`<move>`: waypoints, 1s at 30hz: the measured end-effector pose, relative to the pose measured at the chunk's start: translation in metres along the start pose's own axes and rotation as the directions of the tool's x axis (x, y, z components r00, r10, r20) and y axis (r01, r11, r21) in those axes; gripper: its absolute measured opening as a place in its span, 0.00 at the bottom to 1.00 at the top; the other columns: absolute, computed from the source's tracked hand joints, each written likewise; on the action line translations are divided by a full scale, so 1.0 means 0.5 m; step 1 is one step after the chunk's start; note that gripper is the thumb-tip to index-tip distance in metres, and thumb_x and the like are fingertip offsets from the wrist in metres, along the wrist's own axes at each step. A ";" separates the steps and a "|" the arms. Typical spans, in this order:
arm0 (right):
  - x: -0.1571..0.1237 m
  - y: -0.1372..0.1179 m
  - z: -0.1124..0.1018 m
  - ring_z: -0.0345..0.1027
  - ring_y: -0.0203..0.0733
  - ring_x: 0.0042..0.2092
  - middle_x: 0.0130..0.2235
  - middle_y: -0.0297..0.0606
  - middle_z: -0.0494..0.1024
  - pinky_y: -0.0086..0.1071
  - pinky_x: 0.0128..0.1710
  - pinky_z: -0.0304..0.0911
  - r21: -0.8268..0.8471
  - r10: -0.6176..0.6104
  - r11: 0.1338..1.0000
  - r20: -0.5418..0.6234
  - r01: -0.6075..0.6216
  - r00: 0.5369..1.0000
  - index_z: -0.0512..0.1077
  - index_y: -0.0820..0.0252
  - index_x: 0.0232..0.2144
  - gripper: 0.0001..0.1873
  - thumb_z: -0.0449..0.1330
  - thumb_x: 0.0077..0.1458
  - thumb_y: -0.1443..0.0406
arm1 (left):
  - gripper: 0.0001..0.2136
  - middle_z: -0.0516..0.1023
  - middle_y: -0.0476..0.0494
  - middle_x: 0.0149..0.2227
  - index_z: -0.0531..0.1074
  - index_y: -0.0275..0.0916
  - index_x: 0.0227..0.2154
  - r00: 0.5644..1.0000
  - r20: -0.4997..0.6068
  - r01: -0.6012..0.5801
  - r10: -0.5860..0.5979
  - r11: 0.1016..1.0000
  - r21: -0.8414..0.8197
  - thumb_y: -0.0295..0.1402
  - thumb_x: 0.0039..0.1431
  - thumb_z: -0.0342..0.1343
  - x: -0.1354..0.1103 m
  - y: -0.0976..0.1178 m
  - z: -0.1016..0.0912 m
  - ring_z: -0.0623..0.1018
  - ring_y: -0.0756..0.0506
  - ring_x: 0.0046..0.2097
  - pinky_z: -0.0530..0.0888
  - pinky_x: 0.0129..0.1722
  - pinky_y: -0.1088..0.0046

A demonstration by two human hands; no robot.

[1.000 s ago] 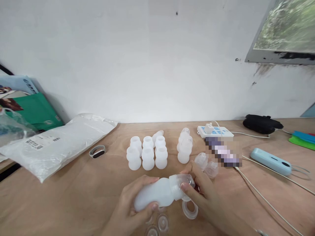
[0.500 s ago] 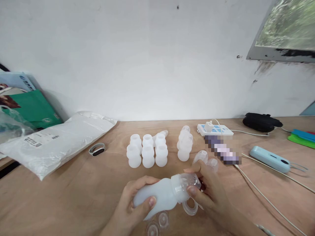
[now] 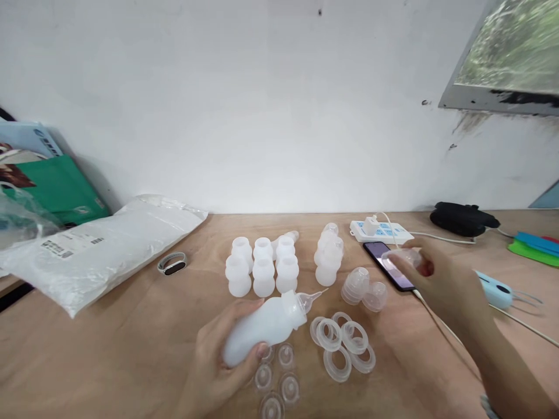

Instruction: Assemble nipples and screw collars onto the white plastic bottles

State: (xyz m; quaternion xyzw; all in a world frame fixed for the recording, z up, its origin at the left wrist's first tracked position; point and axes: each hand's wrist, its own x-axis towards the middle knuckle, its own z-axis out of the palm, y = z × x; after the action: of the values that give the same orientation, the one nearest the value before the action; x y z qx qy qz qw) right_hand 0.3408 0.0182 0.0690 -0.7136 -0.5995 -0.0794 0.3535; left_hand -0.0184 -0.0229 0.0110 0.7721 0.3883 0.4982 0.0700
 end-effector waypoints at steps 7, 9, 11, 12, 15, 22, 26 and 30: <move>-0.019 0.030 0.025 0.63 0.43 0.22 0.22 0.28 0.66 0.32 0.23 0.51 -0.008 -0.053 0.998 0.236 0.056 0.970 0.69 0.54 0.45 0.32 0.54 0.54 0.36 | 0.16 0.84 0.44 0.44 0.70 0.46 0.54 0.999 0.020 -0.033 0.033 0.999 0.024 0.38 0.64 0.57 -0.016 -0.011 0.007 0.84 0.42 0.39 0.80 0.39 0.70; -0.031 0.002 0.014 0.62 0.42 0.23 0.22 0.28 0.66 0.33 0.24 0.54 0.114 -0.111 0.989 0.197 0.089 0.974 0.69 0.55 0.44 0.28 0.53 0.59 0.40 | 0.17 0.84 0.44 0.44 0.69 0.46 0.55 0.999 0.039 -0.028 0.027 0.999 0.026 0.38 0.64 0.57 -0.017 -0.010 0.008 0.84 0.41 0.40 0.80 0.40 0.69; -0.049 -0.038 0.003 0.63 0.41 0.25 0.23 0.29 0.68 0.33 0.25 0.58 0.281 -0.192 0.952 0.250 0.119 0.949 0.71 0.54 0.43 0.20 0.54 0.63 0.46 | 0.18 0.84 0.43 0.44 0.69 0.46 0.55 0.998 0.055 -0.044 0.043 0.999 0.027 0.37 0.63 0.58 -0.016 -0.009 0.009 0.84 0.41 0.41 0.80 0.41 0.68; -0.062 -0.059 0.000 0.66 0.42 0.27 0.25 0.30 0.70 0.33 0.27 0.61 0.376 -0.247 0.919 0.311 0.120 0.917 0.72 0.54 0.43 0.17 0.54 0.64 0.50 | 0.19 0.83 0.43 0.44 0.69 0.46 0.56 0.997 0.056 -0.062 0.060 0.998 0.029 0.36 0.62 0.59 -0.015 -0.007 0.010 0.83 0.40 0.42 0.80 0.42 0.67; -0.105 -0.116 0.005 0.74 0.44 0.36 0.35 0.35 0.79 0.35 0.35 0.69 0.592 -0.375 0.806 0.484 0.020 0.790 0.73 0.50 0.50 0.16 0.59 0.62 0.54 | 0.20 0.83 0.41 0.44 0.70 0.44 0.55 0.987 0.056 -0.156 0.152 0.986 0.066 0.37 0.61 0.61 -0.012 -0.004 0.012 0.83 0.40 0.41 0.79 0.41 0.68; -0.172 -0.173 0.062 0.67 0.37 0.27 0.27 0.31 0.75 0.28 0.26 0.62 0.677 -0.357 0.670 0.653 -0.304 0.668 0.76 0.55 0.40 0.18 0.61 0.59 0.48 | 0.16 0.80 0.37 0.45 0.70 0.39 0.55 0.935 0.169 -0.334 0.312 0.935 0.119 0.38 0.67 0.57 -0.015 -0.001 0.014 0.81 0.41 0.44 0.77 0.44 0.68; -0.187 -0.153 0.089 0.70 0.40 0.34 0.32 0.34 0.76 0.28 0.32 0.65 0.702 -0.364 0.663 0.604 -0.259 0.709 0.76 0.56 0.42 0.21 0.62 0.58 0.47 | 0.17 0.77 0.39 0.46 0.67 0.41 0.56 0.959 0.212 -0.187 0.185 0.982 -0.011 0.38 0.68 0.58 -0.010 0.007 0.012 0.81 0.44 0.44 0.78 0.43 0.73; -0.194 -0.132 0.090 0.75 0.44 0.37 0.39 0.38 0.81 0.29 0.32 0.70 0.696 -0.402 0.711 0.520 -0.101 0.754 0.76 0.52 0.47 0.20 0.62 0.59 0.48 | 0.18 0.76 0.45 0.44 0.68 0.48 0.56 0.967 0.244 -0.025 0.068 0.984 -0.175 0.38 0.64 0.61 -0.004 0.009 0.010 0.80 0.44 0.40 0.78 0.39 0.74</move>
State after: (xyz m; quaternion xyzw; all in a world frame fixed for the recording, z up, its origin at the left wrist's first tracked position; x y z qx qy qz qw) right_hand 0.2407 -0.0301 0.0107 -0.4576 -0.7277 0.3649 0.3576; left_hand -0.0121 -0.0260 0.0093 0.8287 0.3139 0.4301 0.1724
